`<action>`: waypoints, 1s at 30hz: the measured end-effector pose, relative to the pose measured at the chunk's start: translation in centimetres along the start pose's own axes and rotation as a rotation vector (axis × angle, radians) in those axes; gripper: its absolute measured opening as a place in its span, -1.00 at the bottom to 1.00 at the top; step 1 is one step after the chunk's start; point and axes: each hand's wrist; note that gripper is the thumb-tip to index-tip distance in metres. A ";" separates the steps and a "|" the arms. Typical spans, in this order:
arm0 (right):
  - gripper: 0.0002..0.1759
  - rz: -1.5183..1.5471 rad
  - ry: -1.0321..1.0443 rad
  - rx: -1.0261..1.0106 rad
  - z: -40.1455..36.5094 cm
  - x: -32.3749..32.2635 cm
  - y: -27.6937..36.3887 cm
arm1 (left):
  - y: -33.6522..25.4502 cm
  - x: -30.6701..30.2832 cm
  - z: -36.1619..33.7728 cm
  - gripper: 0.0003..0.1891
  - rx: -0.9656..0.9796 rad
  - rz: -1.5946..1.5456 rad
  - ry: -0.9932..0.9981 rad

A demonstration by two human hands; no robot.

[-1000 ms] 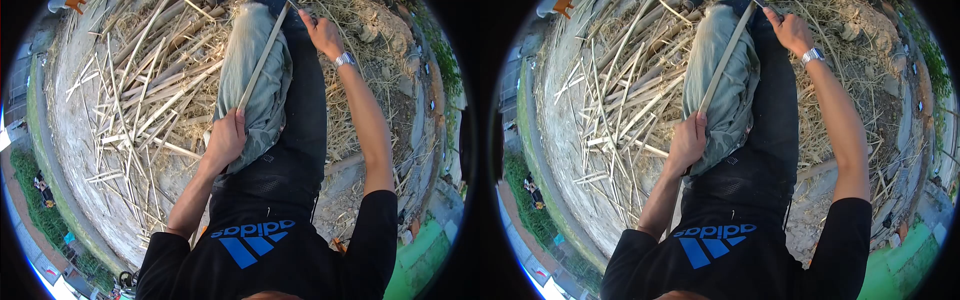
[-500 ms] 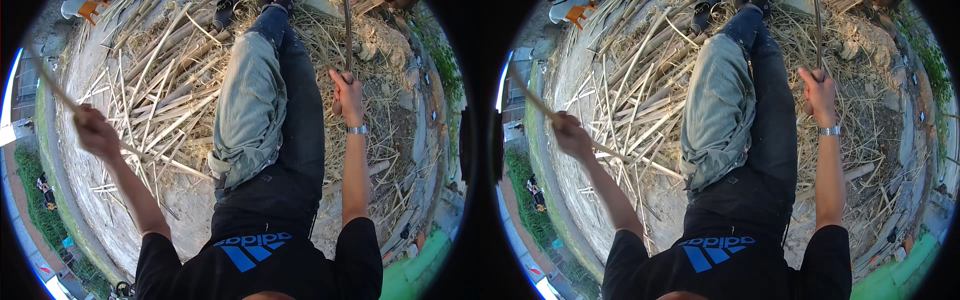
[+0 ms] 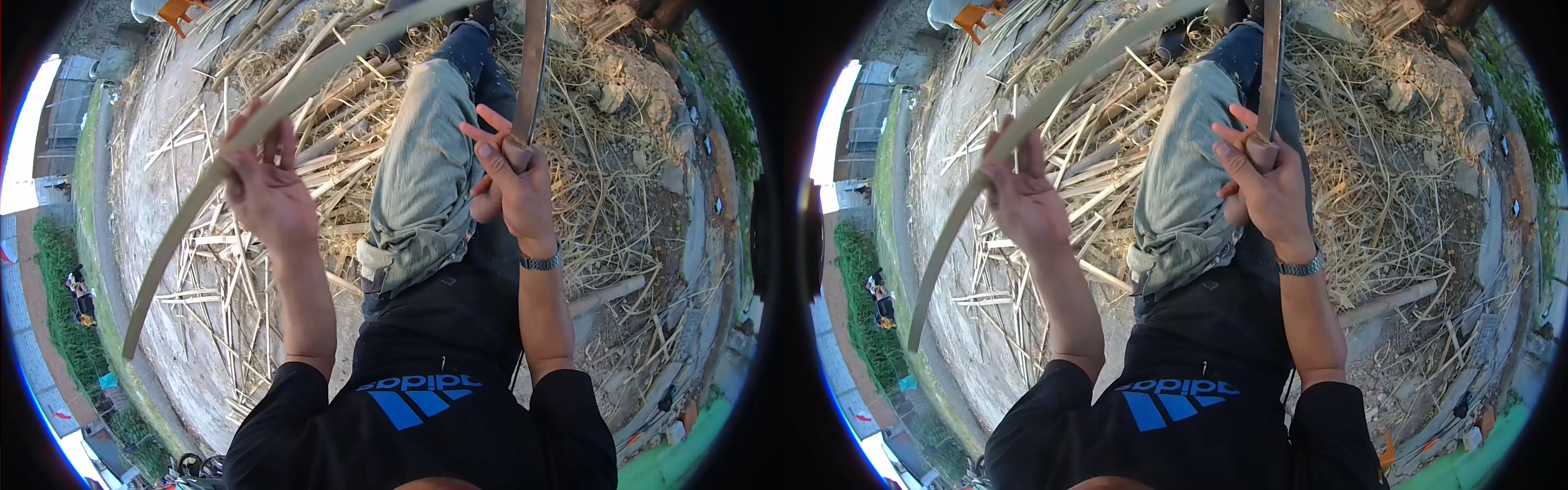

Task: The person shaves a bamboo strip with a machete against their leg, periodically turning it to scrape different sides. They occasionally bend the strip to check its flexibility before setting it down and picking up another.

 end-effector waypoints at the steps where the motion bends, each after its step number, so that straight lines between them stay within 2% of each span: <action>1: -0.44 -0.008 -0.013 0.005 0.1 0.1 -0.1 | 1.7 -0.3 -2.3 -0.57 -0.103 -0.048 0.068; 3: -0.42 0.021 -0.082 -0.039 0.6 -0.2 -0.1 | 4.0 0.0 -6.9 -0.58 -0.270 -0.187 0.130; 4: -0.58 0.050 -0.121 -0.049 0.7 -0.5 -0.3 | 4.8 -0.3 -8.6 -0.58 -0.333 -0.212 0.156; 5: -0.58 0.037 -0.129 -0.047 0.7 -1.4 -0.7 | 5.5 -0.6 -9.9 -0.58 -0.361 -0.202 0.156; 7: -0.78 0.012 -0.161 -0.085 0.7 -2.4 -1.3 | 6.3 -1.4 -11.4 -0.54 -0.411 -0.164 0.189; 8: -0.73 0.047 -0.243 -0.116 0.6 -2.5 -1.7 | 6.4 -2.0 -12.1 -0.54 -0.414 -0.164 0.180; 10: -0.74 0.100 -0.273 -0.113 0.8 -2.9 -2.6 | 6.0 -2.6 -12.9 -0.52 -0.710 -0.183 0.192; 11: -0.74 0.152 -0.308 -0.119 0.9 -3.4 -3.2 | 5.4 -3.7 -12.6 -0.52 -0.716 -0.180 0.187; 13: -0.72 0.141 -0.327 -0.098 1.2 -4.6 -3.8 | 3.5 -6.4 -11.2 -0.52 -1.233 -0.020 0.751; 14: -0.72 0.103 -0.347 -0.097 1.3 -4.9 -3.9 | 1.0 -5.4 -11.2 -0.56 -1.133 0.411 0.813; 15: -0.72 0.066 -0.368 -0.096 1.5 -5.2 -4.0 | 1.1 -5.4 -11.1 -0.56 -1.141 0.409 0.812; 16: -0.72 0.065 -0.372 -0.090 1.6 -5.5 -4.1 | 1.2 -5.6 -10.7 -0.58 -0.386 0.782 0.814; 17: -0.72 0.039 -0.363 -0.090 1.7 -5.7 -4.3 | 1.4 -5.8 -10.2 -0.60 0.403 1.063 0.727; 18: -0.72 0.014 -0.349 -0.096 2.1 -5.9 -4.3 | 2.2 -5.8 -9.0 -0.60 0.401 1.065 0.724; 20: -0.72 -0.032 -0.319 -0.087 2.9 -6.4 -4.3 | 4.0 -6.1 -6.3 -0.73 0.551 1.387 0.689; 21: -0.72 -0.078 -0.294 -0.083 3.4 -6.5 -4.3 | 3.9 -7.3 -6.0 -0.73 0.554 1.388 0.683; 22: -0.72 -0.078 -0.293 -0.088 4.1 -6.4 -3.9 | 3.9 -8.9 -5.9 -0.77 0.136 1.394 0.890; 23: -0.71 -0.214 -0.245 -0.059 4.5 -6.4 -3.3 | 4.2 -10.2 -6.2 -0.78 -0.297 1.355 1.077; 24: -0.70 -0.348 -0.199 -0.026 4.6 -6.5 -3.0 | 4.4 -10.5 -6.5 -0.75 -0.349 1.249 1.059; 25: -0.70 -0.349 -0.204 -0.021 4.5 -6.7 -3.0 | 4.5 -10.8 -7.1 -0.75 -0.354 1.247 1.065; 27: -0.61 -0.610 -0.040 -0.131 4.8 -7.0 -3.1 | 4.8 -10.5 -8.2 -0.72 -0.176 1.332 0.893; 29: -0.54 -0.676 0.007 -0.083 3.1 -5.1 -1.8 | 5.0 -9.7 -8.9 -0.75 -0.192 1.357 0.857; 30: -0.53 -0.896 0.063 -0.177 2.6 -4.1 -1.4 | 5.3 -9.0 -9.2 -0.77 -0.162 1.319 0.800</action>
Point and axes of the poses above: each hand's wrist, its own z-axis towards the middle knuckle, its own x-axis out of the palm, y = z × x, and after that the axes turned 6 degrees about z, right-handed
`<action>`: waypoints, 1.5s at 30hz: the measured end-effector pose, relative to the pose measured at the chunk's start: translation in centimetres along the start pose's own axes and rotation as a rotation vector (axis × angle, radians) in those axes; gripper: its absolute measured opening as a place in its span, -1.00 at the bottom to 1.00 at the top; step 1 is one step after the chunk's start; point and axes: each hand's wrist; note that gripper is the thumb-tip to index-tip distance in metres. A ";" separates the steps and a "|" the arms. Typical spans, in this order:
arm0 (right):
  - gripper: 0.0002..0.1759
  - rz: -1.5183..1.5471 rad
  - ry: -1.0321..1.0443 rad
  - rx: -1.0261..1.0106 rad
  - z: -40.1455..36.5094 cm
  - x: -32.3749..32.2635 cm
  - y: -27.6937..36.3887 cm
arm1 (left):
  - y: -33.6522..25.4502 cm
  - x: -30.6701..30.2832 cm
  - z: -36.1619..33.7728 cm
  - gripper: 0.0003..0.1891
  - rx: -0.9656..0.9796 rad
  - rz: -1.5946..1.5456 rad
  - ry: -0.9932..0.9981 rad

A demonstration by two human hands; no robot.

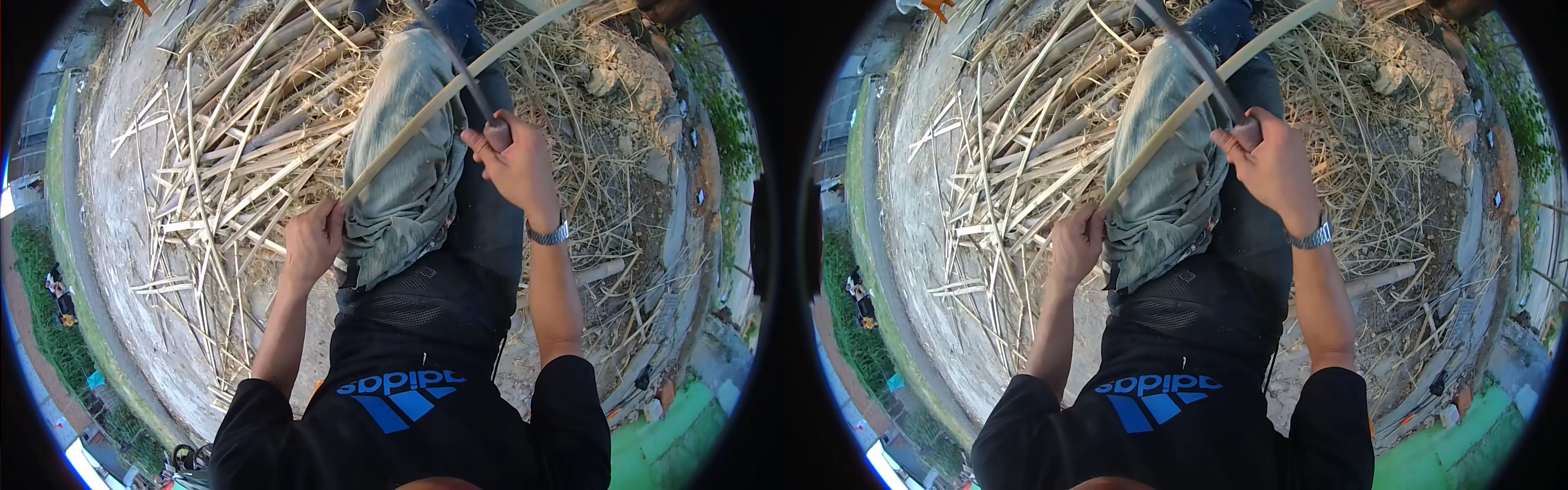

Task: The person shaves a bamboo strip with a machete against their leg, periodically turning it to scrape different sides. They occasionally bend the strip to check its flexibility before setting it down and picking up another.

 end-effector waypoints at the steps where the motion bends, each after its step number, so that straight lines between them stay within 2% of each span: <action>1: -0.52 -0.218 0.028 -0.105 -0.6 0.4 1.1 | -0.7 0.4 0.2 -0.79 0.003 -0.037 -0.058; 3: -0.53 -0.148 0.121 -0.043 -2.1 2.1 2.7 | -2.3 1.0 0.8 -0.83 -0.021 -0.094 -0.061; 5: -0.53 -0.289 0.225 -0.076 -3.4 4.1 2.4 | -3.5 1.5 1.5 -0.85 -0.055 -0.265 -0.104; 6: -0.53 -0.379 0.333 -0.010 -3.6 4.9 1.9 | -4.3 0.7 2.1 -0.86 -0.189 -0.308 0.046; 7: -0.53 -0.385 0.335 -0.018 -3.9 5.3 1.2 | -4.2 0.9 2.2 -0.86 -0.191 -0.314 0.038; 9: -0.49 -0.614 0.187 -0.176 -4.1 5.9 0.9 | -3.7 1.5 2.2 -0.84 -0.126 -0.231 -0.020; 10: -0.33 -0.606 0.304 -0.079 -4.0 5.5 1.2 | -3.8 1.5 2.1 -0.84 -0.132 -0.231 -0.024; 11: -0.33 -0.610 0.314 -0.082 -4.0 4.9 1.6 | -4.1 1.8 1.8 -0.84 -0.139 -0.242 -0.027; 14: -0.07 -0.631 0.223 -0.095 -4.2 3.0 2.9 | -4.1 1.9 2.0 -0.83 -0.136 -0.258 -0.033; 15: -0.07 -0.626 0.228 -0.099 -4.1 2.2 4.2 | -4.0 1.8 1.9 -0.83 -0.133 -0.261 -0.030; 17: -0.32 -0.648 0.073 -0.029 -3.8 0.4 6.4 | -3.6 2.1 2.0 -0.83 -0.134 -0.277 -0.035; 18: -0.32 -0.651 0.076 -0.029 -3.6 0.0 5.9 | -3.5 2.3 2.0 -0.83 -0.126 -0.290 -0.038; 20: -0.63 -0.293 -0.508 -0.228 -2.9 -0.8 4.3 | -3.6 2.1 2.1 -0.82 -0.123 -0.294 -0.034; 21: -0.63 -0.295 -0.507 -0.231 -2.7 -0.7 3.6 | -3.7 2.0 2.2 -0.82 -0.123 -0.294 -0.030; 23: -0.74 -0.070 -0.747 -0.548 -2.7 -0.2 2.2 | -3.7 2.0 2.0 -0.83 -0.127 -0.283 -0.025; 24: -0.82 -0.186 -0.636 -0.677 -2.7 -0.1 1.9 | -3.6 1.9 2.1 -0.83 -0.126 -0.272 -0.020; 25: -0.82 -0.186 -0.637 -0.680 -2.7 0.5 1.6 | -3.7 1.9 2.1 -0.83 -0.124 -0.272 -0.023; 27: -0.78 -0.129 -0.188 -0.562 -2.8 2.5 1.2 | -3.7 2.0 2.0 -0.84 -0.101 -0.254 -0.055; 28: -0.78 -0.125 -0.188 -0.564 -3.1 3.3 0.9 | -3.7 2.0 2.1 -0.84 -0.102 -0.251 -0.058; 30: -0.66 -0.233 0.140 -0.292 -4.4 4.5 0.2 | -3.8 2.0 1.9 -0.85 -0.110 -0.247 -0.065; 31: -0.66 -0.231 0.142 -0.292 -4.8 4.6 -0.1 | -3.7 2.1 1.8 -0.85 -0.112 -0.246 -0.064; 33: -0.55 -0.317 0.349 -0.089 -5.0 4.8 -0.4 | -3.6 2.4 1.9 -0.86 -0.075 -0.214 -0.125; 34: -0.52 -0.387 0.328 -0.146 -5.2 5.2 -0.3 | -3.6 2.3 1.9 -0.86 -0.078 -0.215 -0.124; 37: -0.46 -0.398 0.380 -0.095 -5.6 5.6 0.8 | -4.0 2.2 2.0 -0.85 -0.144 -0.222 -0.079; 38: -0.43 -0.411 0.342 -0.209 -5.7 5.6 0.7 | -4.0 2.2 1.9 -0.85 -0.138 -0.208 -0.091; 45: -0.40 -0.171 0.397 -0.097 -6.2 6.3 0.7 | -4.5 2.1 2.0 -0.87 -0.177 -0.309 -0.106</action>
Point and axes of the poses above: each hand's wrist, its own z-axis towards the middle knuckle, its own x-axis out of the palm, y = z × x, and after that the axes turned 6 degrees about z, right-handed
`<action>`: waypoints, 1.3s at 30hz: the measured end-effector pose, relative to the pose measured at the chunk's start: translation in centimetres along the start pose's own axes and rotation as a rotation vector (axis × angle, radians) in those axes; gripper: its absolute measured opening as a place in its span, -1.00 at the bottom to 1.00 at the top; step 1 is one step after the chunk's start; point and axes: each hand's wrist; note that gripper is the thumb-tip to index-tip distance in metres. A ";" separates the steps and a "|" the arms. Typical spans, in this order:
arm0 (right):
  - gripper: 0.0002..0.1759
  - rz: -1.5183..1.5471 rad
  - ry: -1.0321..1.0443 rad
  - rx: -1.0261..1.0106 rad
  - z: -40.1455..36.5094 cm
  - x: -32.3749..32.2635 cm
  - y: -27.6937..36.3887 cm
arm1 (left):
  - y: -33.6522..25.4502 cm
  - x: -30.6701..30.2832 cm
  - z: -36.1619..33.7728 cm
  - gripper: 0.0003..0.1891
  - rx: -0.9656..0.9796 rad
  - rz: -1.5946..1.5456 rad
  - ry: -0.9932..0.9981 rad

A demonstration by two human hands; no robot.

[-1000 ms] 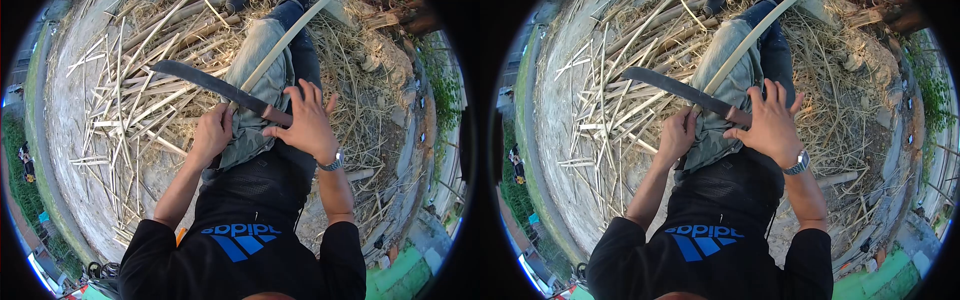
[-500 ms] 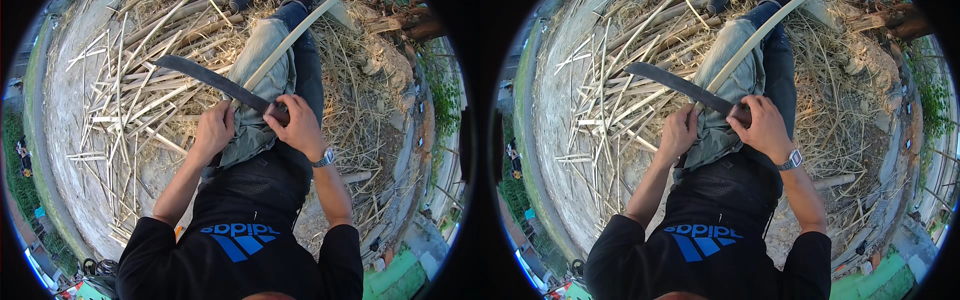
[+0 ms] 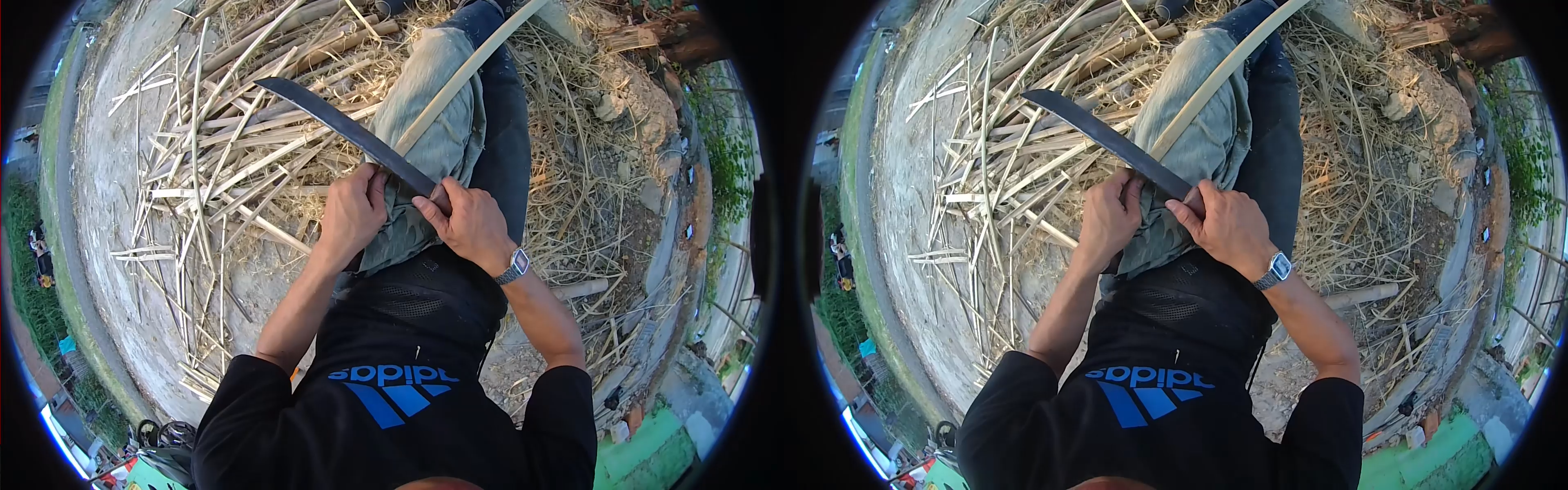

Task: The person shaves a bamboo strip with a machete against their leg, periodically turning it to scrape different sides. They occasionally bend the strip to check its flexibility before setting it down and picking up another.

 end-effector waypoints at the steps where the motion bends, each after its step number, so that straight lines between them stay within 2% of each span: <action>1: -0.38 -0.011 0.014 0.040 0.1 0.1 -0.1 | 0.1 0.1 0.0 -0.87 -0.002 0.000 0.002; 3: -0.35 -0.019 0.027 0.083 0.3 0.3 -0.6 | 0.2 0.4 -0.2 -0.87 0.084 0.068 -0.062; 5: -0.31 -0.144 -0.034 0.044 1.0 0.7 -1.7 | -0.1 0.4 -0.3 -0.86 0.048 0.073 -0.053; 12: -0.28 -0.110 -0.110 0.111 3.1 0.3 -0.9 | -0.1 0.0 0.8 -0.84 0.017 0.084 -0.047; 13: -0.30 -0.088 -0.127 0.066 2.7 1.1 -1.4 | 0.1 0.3 1.0 -0.84 0.025 0.078 -0.050; 16: -0.31 -0.204 -0.039 -0.010 2.5 0.2 -1.7 | 0.7 1.0 0.3 -0.84 0.052 -0.028 -0.090; 18: -0.32 -0.162 -0.028 0.099 3.9 -0.7 -1.9 | 0.3 0.6 0.3 -0.85 0.008 0.079 -0.027; 22: -0.32 -0.108 -0.079 0.122 2.8 0.6 -0.4 | 0.0 1.0 0.7 -0.86 0.005 0.072 -0.061; 23: -0.31 -0.141 0.008 0.115 2.4 0.6 -0.2 | 0.4 1.4 0.6 -0.86 0.023 0.007 -0.085; 26: -0.32 -0.109 -0.024 0.118 4.1 -1.2 -1.8 | -0.1 0.8 0.7 -0.86 0.014 0.009 -0.074; 28: -0.31 -0.141 -0.041 0.097 3.9 -0.2 -1.2 | -0.3 0.2 0.1 -0.86 -0.008 0.064 -0.050; 30: -0.30 -0.093 -0.124 0.160 3.6 0.8 -0.6 | -0.3 0.6 1.0 -0.85 -0.002 0.058 -0.068; 31: -0.29 -0.095 -0.007 0.160 3.0 0.8 -0.3 | 0.0 1.2 1.0 -0.84 0.057 0.017 -0.125; 34: -0.30 -0.161 -0.017 0.125 4.2 -2.0 -2.3 | 0.1 0.3 0.1 -0.85 -0.008 0.061 -0.025; 35: -0.30 -0.155 -0.079 0.184 5.2 -2.3 -2.8 | -0.2 -0.2 -0.2 -0.85 -0.020 0.070 -0.014; 38: -0.29 -0.147 -0.163 0.154 4.4 -0.2 -1.6 | -1.6 -0.3 1.7 -0.84 -0.056 0.089 0.008; 39: -0.27 -0.122 -0.066 0.078 3.4 -0.2 -1.0 | -0.9 0.3 1.6 -0.83 0.002 0.076 -0.036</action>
Point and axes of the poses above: each hand's wrist, its own z-axis towards the middle knuckle, its own x-axis out of the palm, y = z × x, and after that the axes turned 6 degrees about z, right-handed
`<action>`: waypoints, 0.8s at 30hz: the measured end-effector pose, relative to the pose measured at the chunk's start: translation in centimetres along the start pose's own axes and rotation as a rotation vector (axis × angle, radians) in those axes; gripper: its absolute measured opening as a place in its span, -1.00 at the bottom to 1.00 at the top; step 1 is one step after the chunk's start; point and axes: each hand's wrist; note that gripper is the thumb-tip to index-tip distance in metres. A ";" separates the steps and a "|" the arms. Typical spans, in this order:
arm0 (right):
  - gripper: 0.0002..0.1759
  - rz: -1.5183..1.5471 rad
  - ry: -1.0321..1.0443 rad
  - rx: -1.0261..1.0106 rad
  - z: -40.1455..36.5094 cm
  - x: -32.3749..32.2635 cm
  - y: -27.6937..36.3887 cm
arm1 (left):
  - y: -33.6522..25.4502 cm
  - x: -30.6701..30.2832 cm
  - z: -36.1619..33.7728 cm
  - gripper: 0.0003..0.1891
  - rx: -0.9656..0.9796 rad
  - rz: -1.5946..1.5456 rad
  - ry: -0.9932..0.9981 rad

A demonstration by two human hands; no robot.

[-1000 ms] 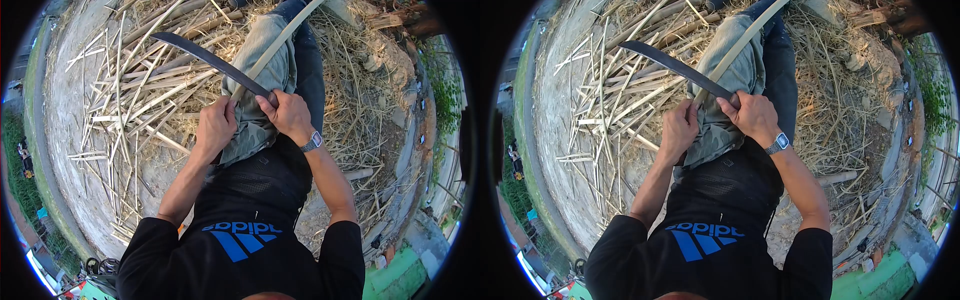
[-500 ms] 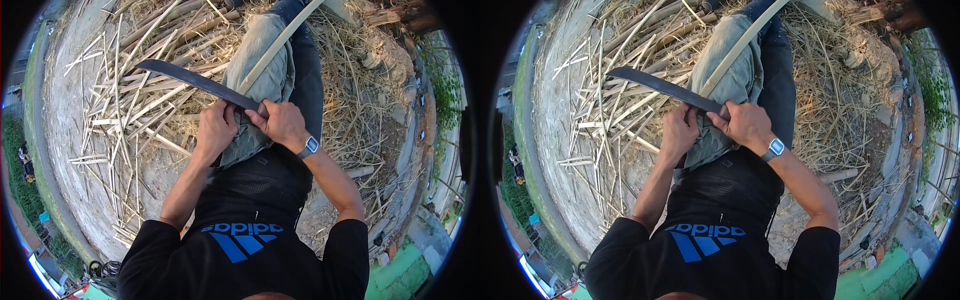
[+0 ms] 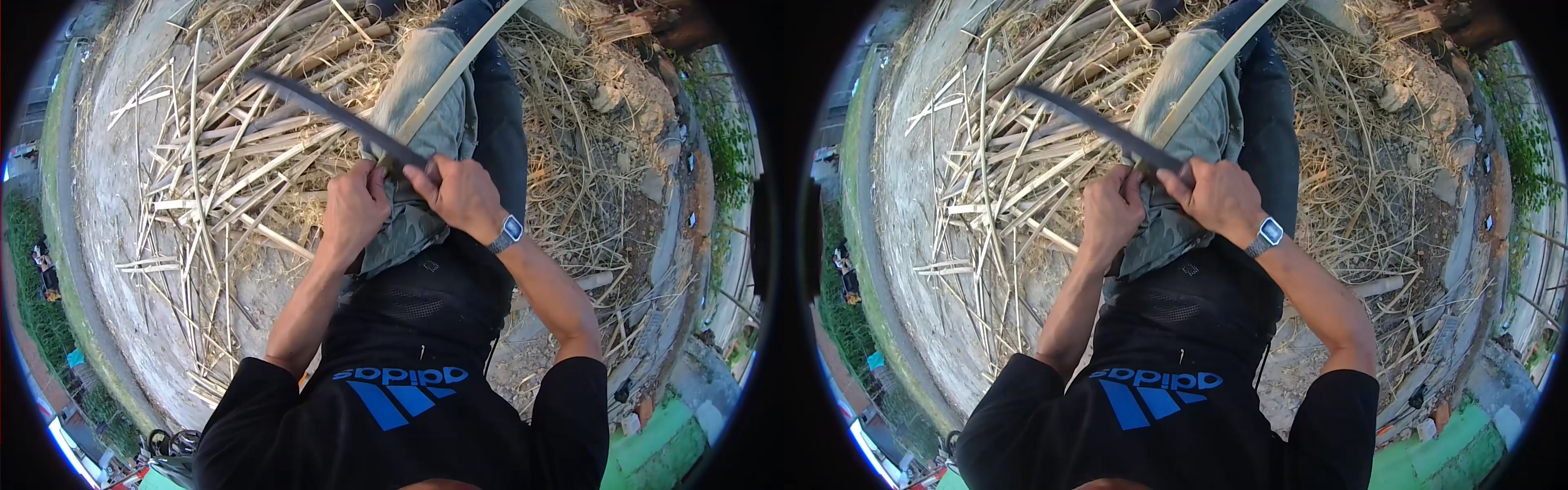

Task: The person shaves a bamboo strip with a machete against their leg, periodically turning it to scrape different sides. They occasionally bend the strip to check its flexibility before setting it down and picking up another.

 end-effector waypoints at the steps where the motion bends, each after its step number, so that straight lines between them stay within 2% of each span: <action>1: -0.27 0.005 -0.003 0.009 0.2 -0.7 -0.4 | 0.3 0.1 -0.7 -0.83 0.039 -0.009 -0.032; 3: -0.31 -0.064 0.018 -0.052 1.3 -2.4 -2.4 | 0.7 -0.4 -1.3 -0.83 -0.053 0.038 0.065; 7: -0.28 0.024 -0.115 0.056 1.7 -1.4 -1.3 | 1.3 -0.4 -0.9 -0.84 0.013 0.058 -0.017; 9: -0.25 0.023 -0.012 -0.027 0.0 -0.1 -1.6 | 1.4 -0.6 -1.5 -0.81 0.030 0.079 -0.025; 11: -0.24 0.027 0.083 0.080 1.3 -3.3 -2.9 | 2.7 -1.6 -2.8 -0.82 0.032 0.130 0.039; 13: -0.24 0.001 0.057 0.054 1.1 -2.6 -2.9 | 3.0 -1.3 -2.6 -0.87 0.046 0.115 -0.014; 15: -0.24 0.006 -0.106 0.041 0.6 -1.1 -1.8 | 2.3 -0.9 -2.0 -0.89 0.077 0.091 -0.071; 16: -0.24 0.102 -0.034 0.118 -0.1 -0.7 -1.1 | 2.0 -1.0 -2.4 -0.89 0.052 0.091 -0.066; 17: -0.25 0.019 0.014 0.048 -1.1 -0.1 -1.1 | 1.9 -1.2 -3.1 -0.88 0.016 0.099 -0.053; 19: -0.29 -0.071 -0.049 -0.095 -1.0 -0.8 -3.3 | 2.4 -1.9 -3.9 -0.87 0.033 0.111 -0.029; 21: -0.34 -0.068 -0.094 -0.087 0.7 -2.2 -5.1 | 2.7 -2.3 -4.5 -0.87 0.026 0.109 0.011; 23: -0.34 -0.041 -0.145 -0.007 0.5 -1.6 -3.5 | 2.3 -2.3 -4.8 -0.87 0.013 0.103 -0.018; 24: -0.34 -0.041 -0.102 -0.005 -0.1 -1.2 -2.5 | 2.0 -2.2 -4.0 -0.86 0.022 0.099 -0.042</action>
Point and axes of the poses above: each hand's wrist, its own z-axis towards the middle knuckle, its own x-axis out of the palm, y = z × x, and after that the axes turned 6 degrees about z, right-handed
